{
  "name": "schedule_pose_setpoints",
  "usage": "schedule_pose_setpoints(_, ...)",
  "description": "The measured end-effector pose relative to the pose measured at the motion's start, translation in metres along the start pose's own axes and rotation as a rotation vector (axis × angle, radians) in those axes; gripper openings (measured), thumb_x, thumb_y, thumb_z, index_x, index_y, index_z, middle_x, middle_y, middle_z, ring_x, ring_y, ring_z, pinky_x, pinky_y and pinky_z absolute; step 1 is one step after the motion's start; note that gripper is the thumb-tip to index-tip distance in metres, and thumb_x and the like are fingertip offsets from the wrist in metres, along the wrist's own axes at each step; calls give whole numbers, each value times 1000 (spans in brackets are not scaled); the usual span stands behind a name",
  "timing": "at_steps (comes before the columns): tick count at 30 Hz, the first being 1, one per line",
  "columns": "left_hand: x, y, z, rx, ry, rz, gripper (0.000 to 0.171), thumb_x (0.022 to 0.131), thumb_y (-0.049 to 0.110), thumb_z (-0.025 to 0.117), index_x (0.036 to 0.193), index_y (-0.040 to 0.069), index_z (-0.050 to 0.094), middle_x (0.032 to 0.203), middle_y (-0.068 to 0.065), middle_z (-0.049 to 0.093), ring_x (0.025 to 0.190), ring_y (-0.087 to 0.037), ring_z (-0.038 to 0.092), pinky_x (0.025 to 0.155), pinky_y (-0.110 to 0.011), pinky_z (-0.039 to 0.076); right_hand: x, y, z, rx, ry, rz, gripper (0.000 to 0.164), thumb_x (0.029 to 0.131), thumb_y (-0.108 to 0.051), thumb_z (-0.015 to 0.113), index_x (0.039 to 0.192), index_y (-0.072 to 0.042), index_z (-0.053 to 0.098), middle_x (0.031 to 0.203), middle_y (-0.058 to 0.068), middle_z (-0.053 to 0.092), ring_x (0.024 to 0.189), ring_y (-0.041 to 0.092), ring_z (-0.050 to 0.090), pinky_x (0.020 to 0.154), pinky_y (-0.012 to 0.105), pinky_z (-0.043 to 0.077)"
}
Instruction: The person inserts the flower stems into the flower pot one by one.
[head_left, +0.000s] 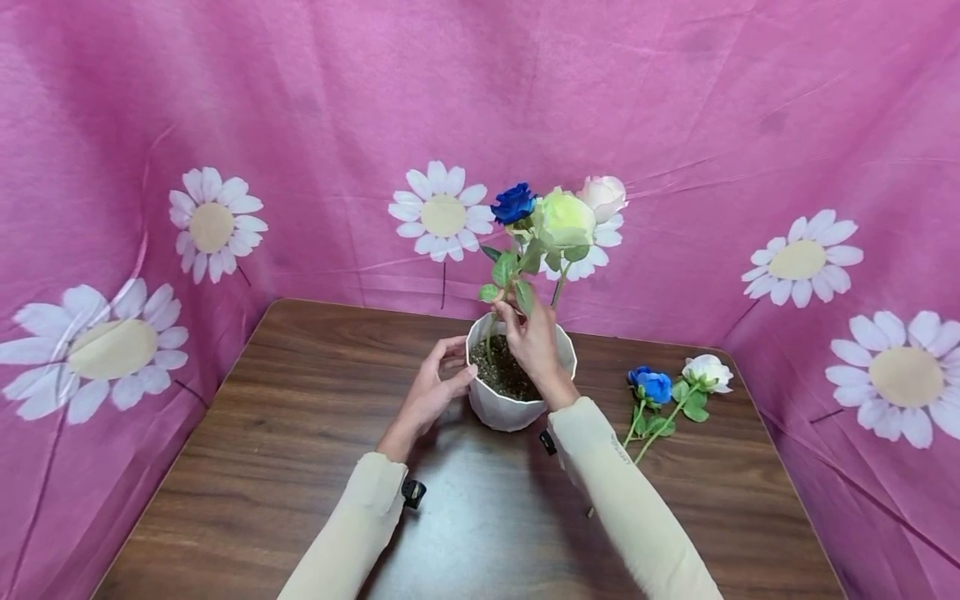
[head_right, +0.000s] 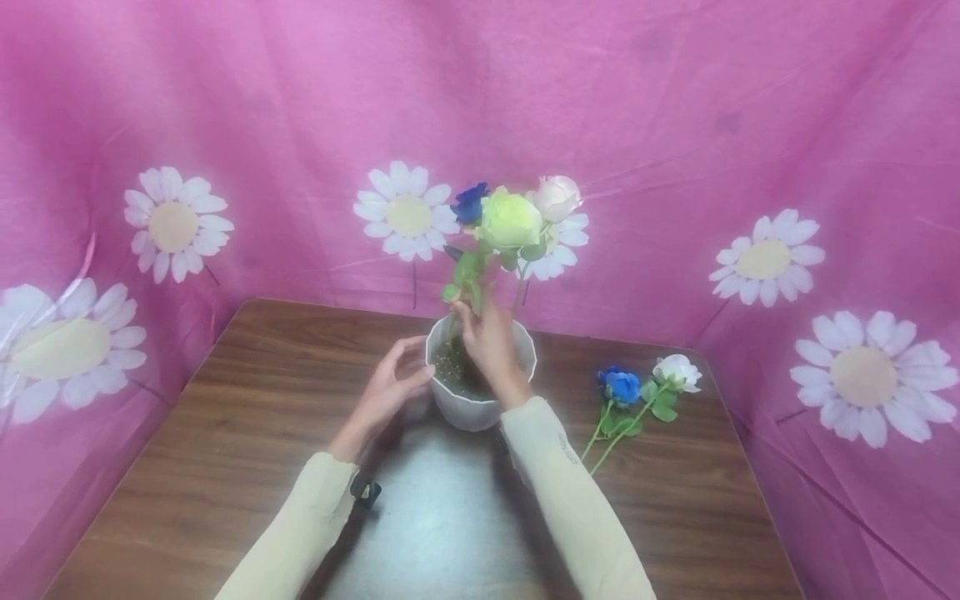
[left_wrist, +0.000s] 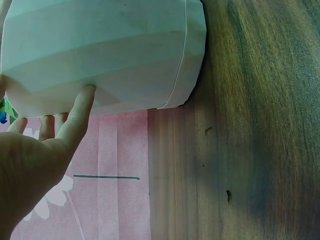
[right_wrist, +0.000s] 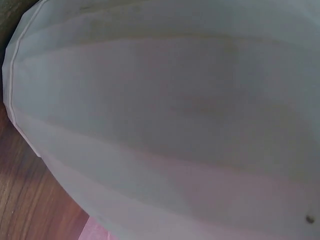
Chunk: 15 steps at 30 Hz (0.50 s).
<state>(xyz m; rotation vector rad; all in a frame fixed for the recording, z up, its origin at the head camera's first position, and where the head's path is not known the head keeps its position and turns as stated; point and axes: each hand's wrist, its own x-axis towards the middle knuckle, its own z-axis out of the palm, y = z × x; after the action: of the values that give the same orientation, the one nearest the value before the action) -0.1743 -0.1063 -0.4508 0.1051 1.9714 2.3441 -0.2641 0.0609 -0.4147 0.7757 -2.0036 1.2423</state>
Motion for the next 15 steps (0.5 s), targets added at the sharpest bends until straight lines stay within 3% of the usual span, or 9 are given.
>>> schedule_pose_setpoints(4, 0, 1, 0, -1, 2, 0, 55, 95, 0, 64, 146, 3, 45, 139, -30, 45, 125, -40, 49, 90, -49, 58, 0, 1, 0, -30, -4, 1, 26, 92, 0, 71, 114, 7, 59, 96, 20, 75, 88, 35, 74, 76, 43, 62)
schedule_pose_setpoints(10, -1, 1, 0, 7, 3, 1, 54, 95, 0, 64, 145, 2, 46, 138, -30, 45, 124, -39, 50, 88, -46, 59, 0, 0, -4, -73, 40, 18, 23, 91, 0, 72, 108, 8, 59, 92, 20, 75, 81, 36, 73, 72, 47, 61)
schedule_pose_setpoints(15, 0, 2, 0, 0, 4, 0, 54, 96, 0, 63, 146, 2, 45, 138, -30, 44, 124, -40, 49, 87, -45, 59, 0, 0, -5, -57, 48, 50, 19, 93, -1, 71, 106, 6, 59, 92, 18, 75, 79, 32, 73, 68, 41, 60)
